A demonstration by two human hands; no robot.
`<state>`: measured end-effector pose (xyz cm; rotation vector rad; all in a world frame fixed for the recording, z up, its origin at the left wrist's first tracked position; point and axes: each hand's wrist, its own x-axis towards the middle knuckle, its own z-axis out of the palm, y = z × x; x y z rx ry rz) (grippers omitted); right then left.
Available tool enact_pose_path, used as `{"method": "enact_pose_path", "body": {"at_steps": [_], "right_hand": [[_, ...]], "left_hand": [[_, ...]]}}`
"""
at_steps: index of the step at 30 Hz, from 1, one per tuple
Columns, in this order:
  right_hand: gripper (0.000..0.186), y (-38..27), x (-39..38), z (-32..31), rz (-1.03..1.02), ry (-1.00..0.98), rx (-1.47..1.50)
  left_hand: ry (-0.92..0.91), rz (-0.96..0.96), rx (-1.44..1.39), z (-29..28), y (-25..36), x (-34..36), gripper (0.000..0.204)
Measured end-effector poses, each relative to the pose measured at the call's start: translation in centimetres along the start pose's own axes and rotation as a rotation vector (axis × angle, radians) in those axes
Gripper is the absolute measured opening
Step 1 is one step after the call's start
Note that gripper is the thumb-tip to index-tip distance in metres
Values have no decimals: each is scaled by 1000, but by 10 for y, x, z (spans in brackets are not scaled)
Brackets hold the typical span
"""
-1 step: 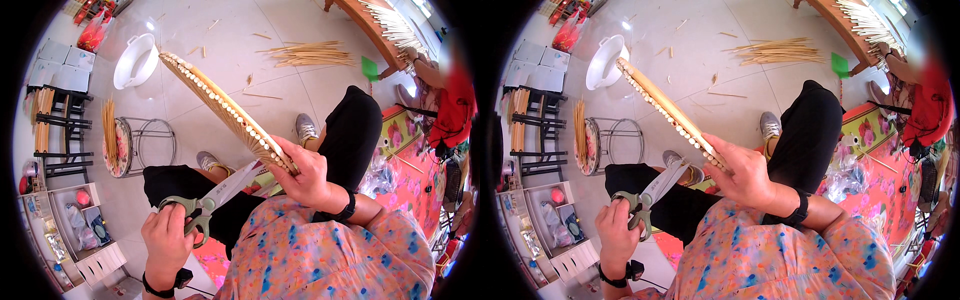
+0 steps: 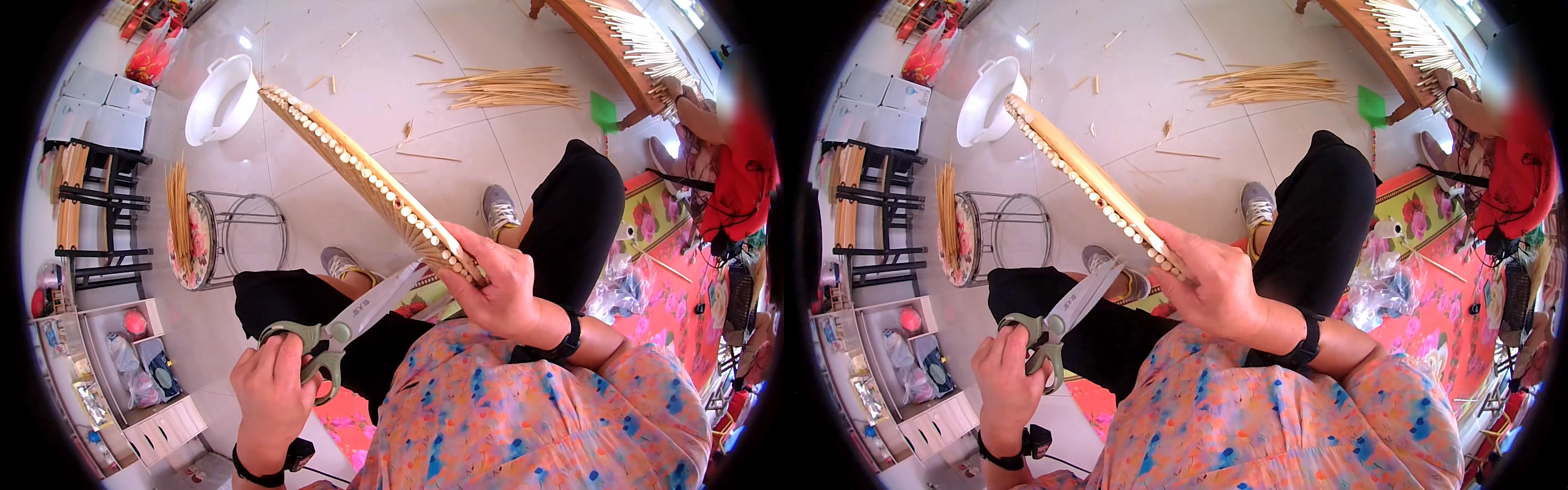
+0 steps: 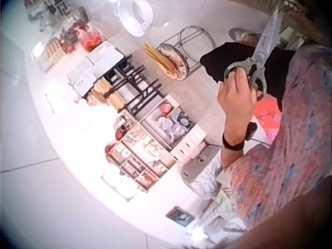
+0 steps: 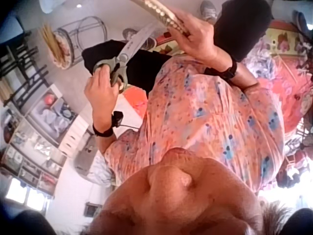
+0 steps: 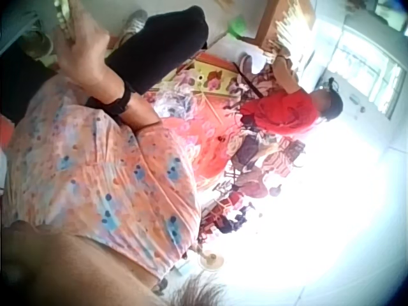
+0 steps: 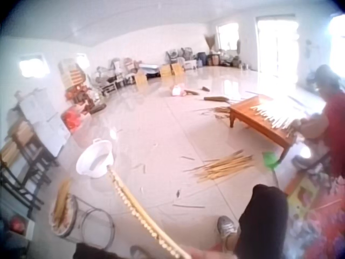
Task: The person trims the edges of a bamboo fan using shears, then handles the circular bamboo structure, aligning the slats by hand.
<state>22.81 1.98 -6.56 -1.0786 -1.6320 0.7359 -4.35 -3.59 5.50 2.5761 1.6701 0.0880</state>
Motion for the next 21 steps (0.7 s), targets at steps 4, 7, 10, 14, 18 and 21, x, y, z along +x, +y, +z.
{"method": "enact_pose_path", "body": {"at_steps": [4, 7, 10, 14, 18, 21], "right_hand": [[51, -3, 1, 1, -16, -19, -7], [46, -5, 1, 1, -16, -44, -28], [50, -4, 0, 2, -25, -47, -6], [54, -5, 1, 3, -29, -58, 31], [54, -6, 2, 2, -45, -49, 20], [54, -6, 2, 2, -40, -61, 27]], "left_hand": [[-47, 1, 61, -3, 0, 1, 52], [-64, 18, 93, -5, 0, 2, 50], [-86, 22, 100, -6, 0, 3, 49], [-117, 19, 104, -9, 2, 4, 49], [-143, 23, 121, -13, 1, 7, 49], [-158, 14, 153, -17, 2, 9, 49]]}}
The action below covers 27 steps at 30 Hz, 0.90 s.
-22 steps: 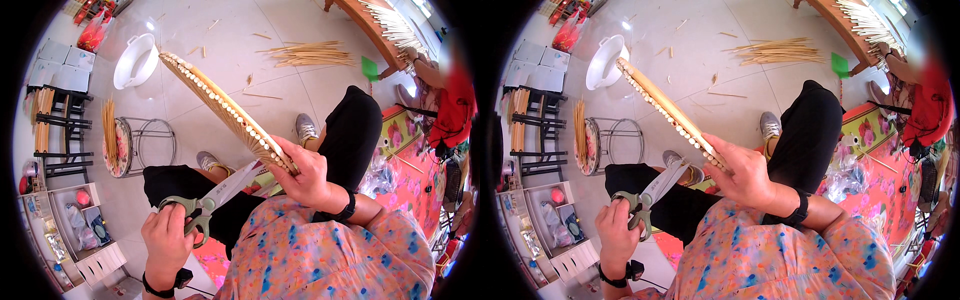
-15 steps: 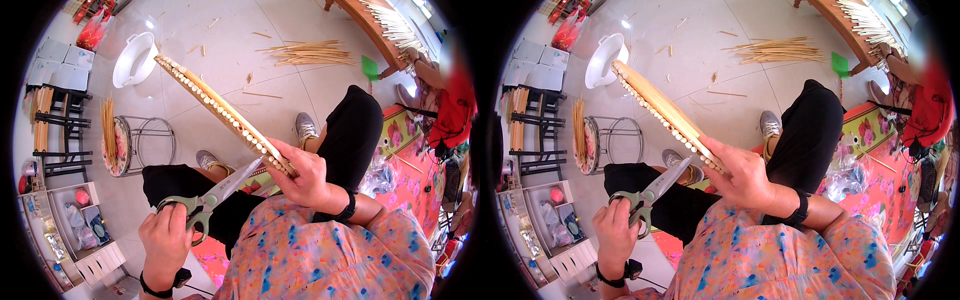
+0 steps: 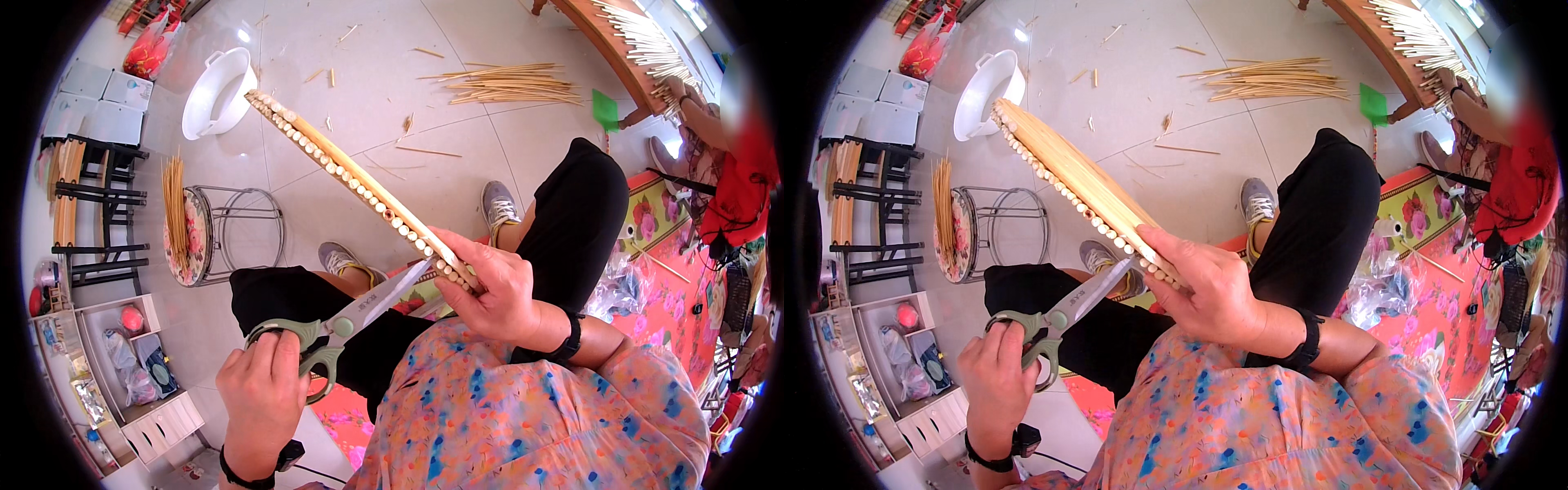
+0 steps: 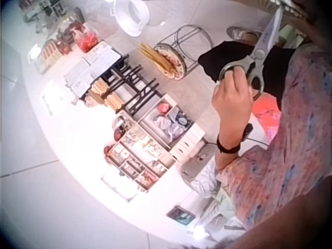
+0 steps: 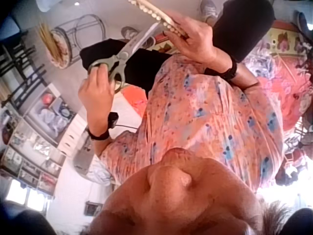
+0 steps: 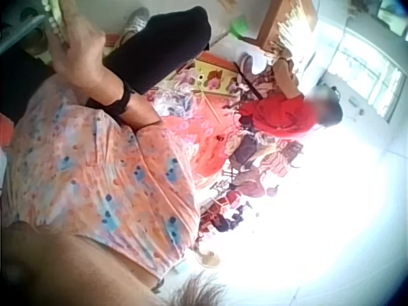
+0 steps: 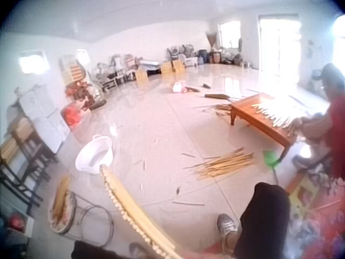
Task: The person trims the edges of a bamboo fan using shears, then handles the circular bamboo structure, aligning the slats by hand.
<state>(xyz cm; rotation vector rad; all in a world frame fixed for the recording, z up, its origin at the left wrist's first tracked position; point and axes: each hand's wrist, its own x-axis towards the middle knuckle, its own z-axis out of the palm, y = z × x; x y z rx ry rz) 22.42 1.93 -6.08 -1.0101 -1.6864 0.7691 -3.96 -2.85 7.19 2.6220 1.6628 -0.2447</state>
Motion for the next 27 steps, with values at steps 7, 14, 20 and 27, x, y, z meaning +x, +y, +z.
{"method": "enact_pose_path", "body": {"at_steps": [7, 14, 20, 27], "right_hand": [[53, 1, -2, 1, -9, 1, 8], [54, 0, -2, 1, -46, -2, 10], [54, -2, 0, -1, -56, -19, -25], [54, 2, -3, -2, -3, 11, -38]], "left_hand": [[-21, 24, 33, -12, -4, 5, 48], [41, 102, 203, -22, -9, 12, 24], [-36, 140, 153, -28, -15, 24, 26], [-68, 78, 24, -5, -11, 10, 52]]}}
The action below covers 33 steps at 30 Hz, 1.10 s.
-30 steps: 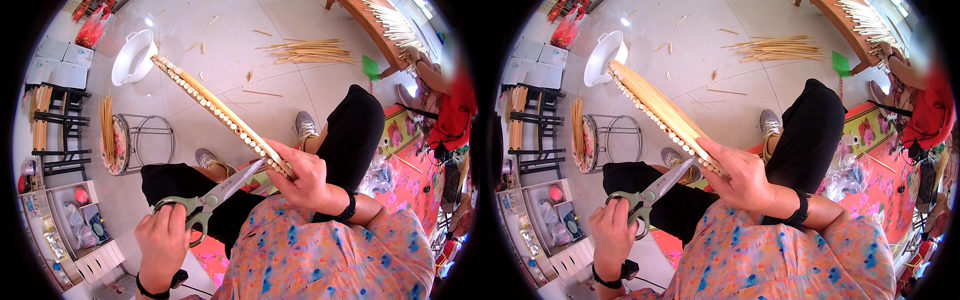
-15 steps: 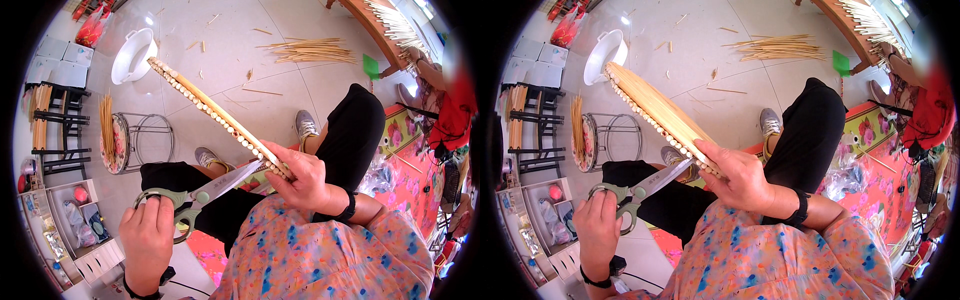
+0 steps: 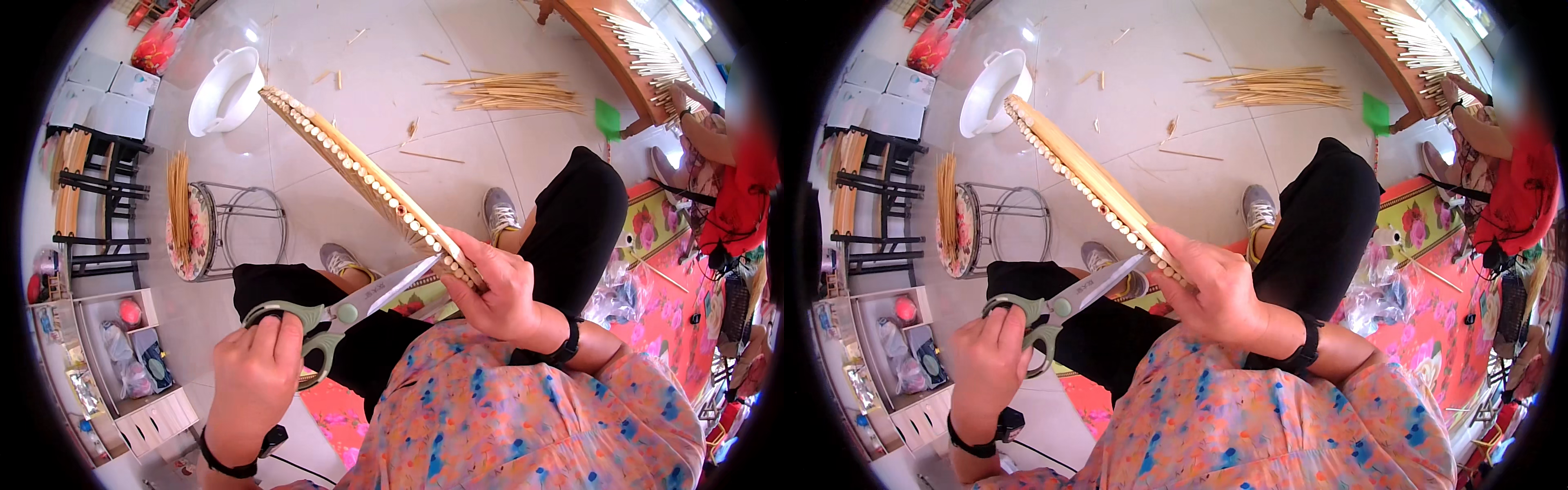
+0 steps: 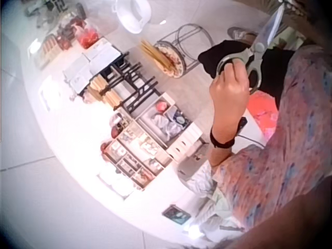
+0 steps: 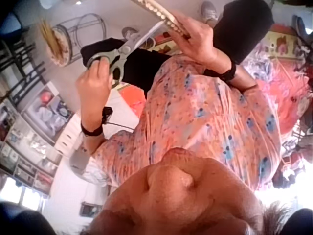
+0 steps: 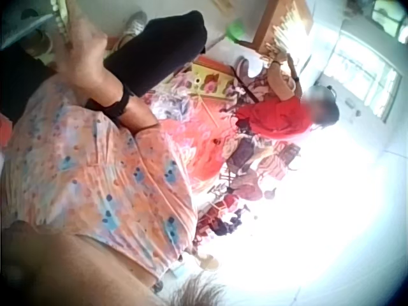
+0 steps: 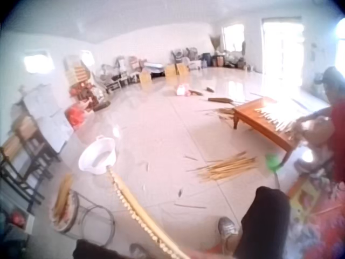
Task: The person trims the edges of a bamboo fan using shears, then handles the circular bamboo structure, aligning the slats by hand.
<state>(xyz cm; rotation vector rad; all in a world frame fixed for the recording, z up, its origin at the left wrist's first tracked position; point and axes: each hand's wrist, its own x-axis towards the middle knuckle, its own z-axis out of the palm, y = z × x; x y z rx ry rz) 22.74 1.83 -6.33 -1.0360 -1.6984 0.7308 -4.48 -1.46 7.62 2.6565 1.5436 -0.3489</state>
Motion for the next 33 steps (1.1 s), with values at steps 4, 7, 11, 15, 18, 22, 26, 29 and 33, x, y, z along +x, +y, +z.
{"method": "enact_pose_path", "body": {"at_steps": [4, 7, 11, 15, 18, 22, 26, 29, 33], "right_hand": [[54, 1, 0, 3, -23, 28, -3], [55, 1, 0, 4, -39, 30, -16], [56, 3, 1, 3, -57, 45, -33], [58, -2, 3, 0, 31, 9, -12], [58, -2, 5, -2, 60, -3, -13], [59, 0, 4, 1, 6, 42, -4], [58, 0, 3, 2, -4, 34, 7], [57, -2, 3, 2, -2, 33, -1], [56, -2, 2, 4, -8, 39, 22]], "left_hand": [[83, -17, -101, 17, 3, -4, 51], [104, 17, -106, 21, 2, -4, 49], [149, 10, -319, 31, -3, -9, 47], [229, -137, -483, 24, 1, -17, 35], [197, -148, -429, 22, 3, -11, 41], [175, -78, -178, 28, 3, -12, 54], [129, -102, -152, 21, 5, -11, 52], [127, -81, -127, 19, 5, -7, 51], [114, -55, -102, 18, 4, -5, 51]]}}
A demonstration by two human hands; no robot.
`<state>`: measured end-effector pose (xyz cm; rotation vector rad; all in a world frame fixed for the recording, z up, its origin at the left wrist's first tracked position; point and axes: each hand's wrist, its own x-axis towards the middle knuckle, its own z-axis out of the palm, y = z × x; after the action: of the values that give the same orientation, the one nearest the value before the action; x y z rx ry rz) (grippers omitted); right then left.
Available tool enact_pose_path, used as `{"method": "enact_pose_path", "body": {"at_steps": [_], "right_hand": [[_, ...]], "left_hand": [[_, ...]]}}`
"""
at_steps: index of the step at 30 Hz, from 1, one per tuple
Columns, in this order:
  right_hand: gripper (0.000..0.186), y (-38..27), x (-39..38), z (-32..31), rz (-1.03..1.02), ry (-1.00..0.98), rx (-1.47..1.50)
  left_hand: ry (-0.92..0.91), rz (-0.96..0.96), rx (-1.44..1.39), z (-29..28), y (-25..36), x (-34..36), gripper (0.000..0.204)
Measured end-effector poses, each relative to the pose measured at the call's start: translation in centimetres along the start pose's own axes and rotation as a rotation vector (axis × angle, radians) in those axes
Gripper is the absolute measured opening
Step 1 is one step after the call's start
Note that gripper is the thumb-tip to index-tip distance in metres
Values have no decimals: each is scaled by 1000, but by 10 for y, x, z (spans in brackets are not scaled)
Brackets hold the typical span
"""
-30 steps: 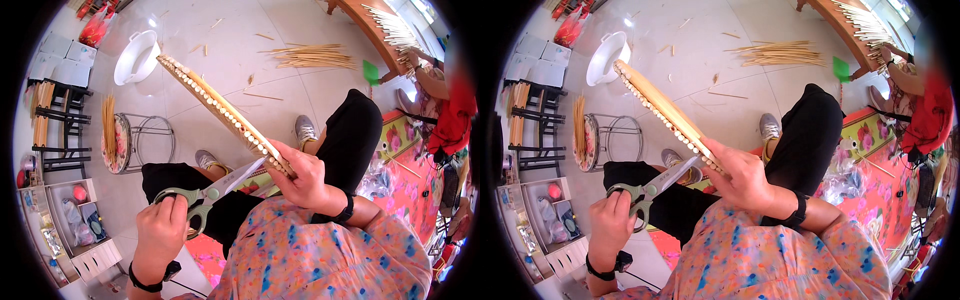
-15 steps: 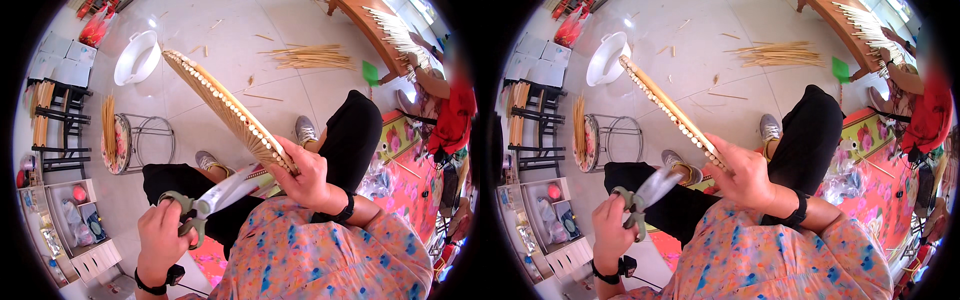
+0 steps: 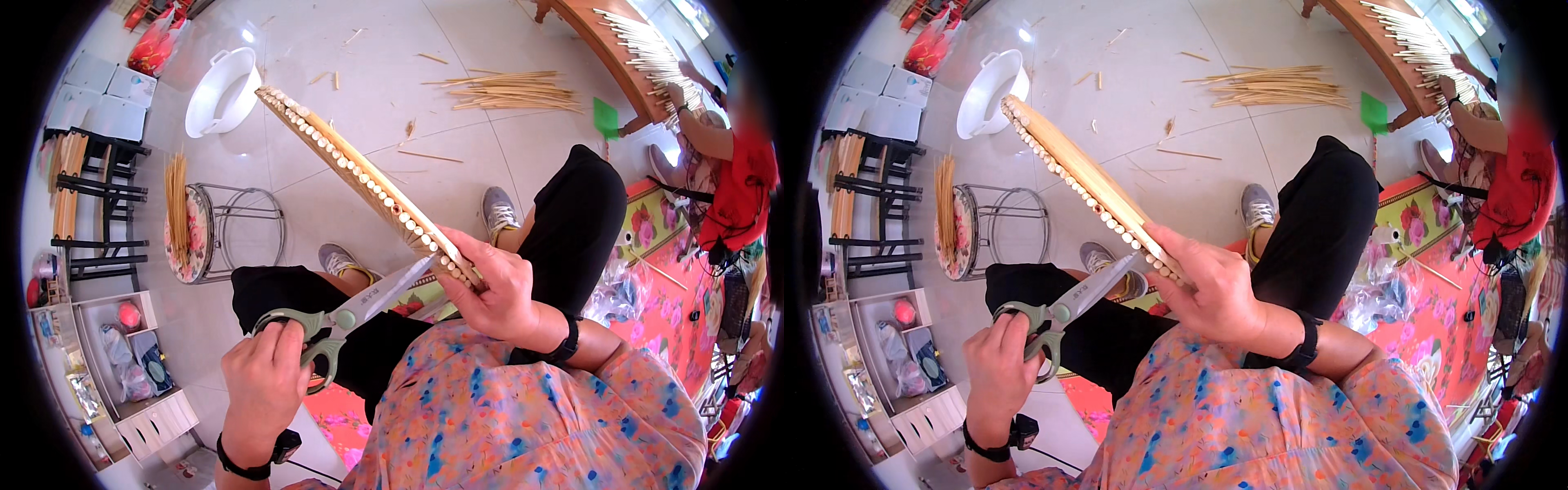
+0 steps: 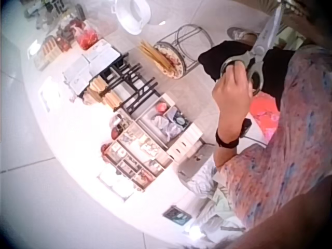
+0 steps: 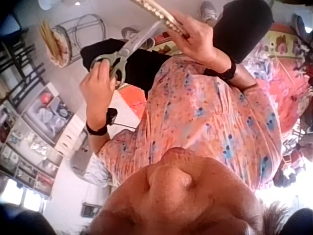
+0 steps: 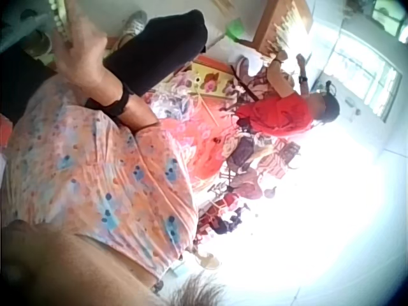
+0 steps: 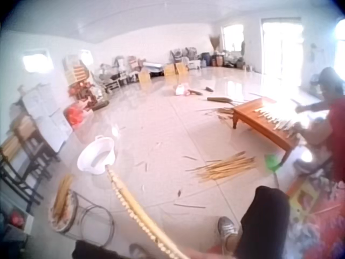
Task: The person trims the edges of a bamboo fan using shears, then handles the circular bamboo structure, aligning the slats by hand.
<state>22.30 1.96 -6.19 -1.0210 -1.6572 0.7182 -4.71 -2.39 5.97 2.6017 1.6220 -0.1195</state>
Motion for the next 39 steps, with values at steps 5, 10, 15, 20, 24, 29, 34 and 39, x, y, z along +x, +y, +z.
{"method": "enact_pose_path", "body": {"at_steps": [5, 10, 15, 20, 24, 29, 34, 39], "right_hand": [[54, 0, 1, -1, -10, -23, -1], [53, 0, 1, -2, -11, -41, 9], [53, 0, 1, -2, -7, -43, 13], [53, 0, 0, -1, -15, -38, 19], [53, -2, 1, -2, -18, -64, 21], [53, 0, 2, -6, -47, -60, 12], [53, 1, 2, -4, -65, -48, 3], [54, 2, 2, -5, -17, -26, 15]], "left_hand": [[-8, 14, 29, -5, -1, 4, 51], [-20, 23, 63, -10, -1, 6, 52], [-16, 40, 133, -20, 0, 10, 49], [-104, -10, 172, -29, 0, 7, 56], [-128, -7, 211, -36, 5, 10, 54], [-162, 2, 144, -31, 1, 17, 54], [-30, 63, 128, -17, 0, 12, 34], [27, 53, -43, 9, 0, 4, 47]]}}
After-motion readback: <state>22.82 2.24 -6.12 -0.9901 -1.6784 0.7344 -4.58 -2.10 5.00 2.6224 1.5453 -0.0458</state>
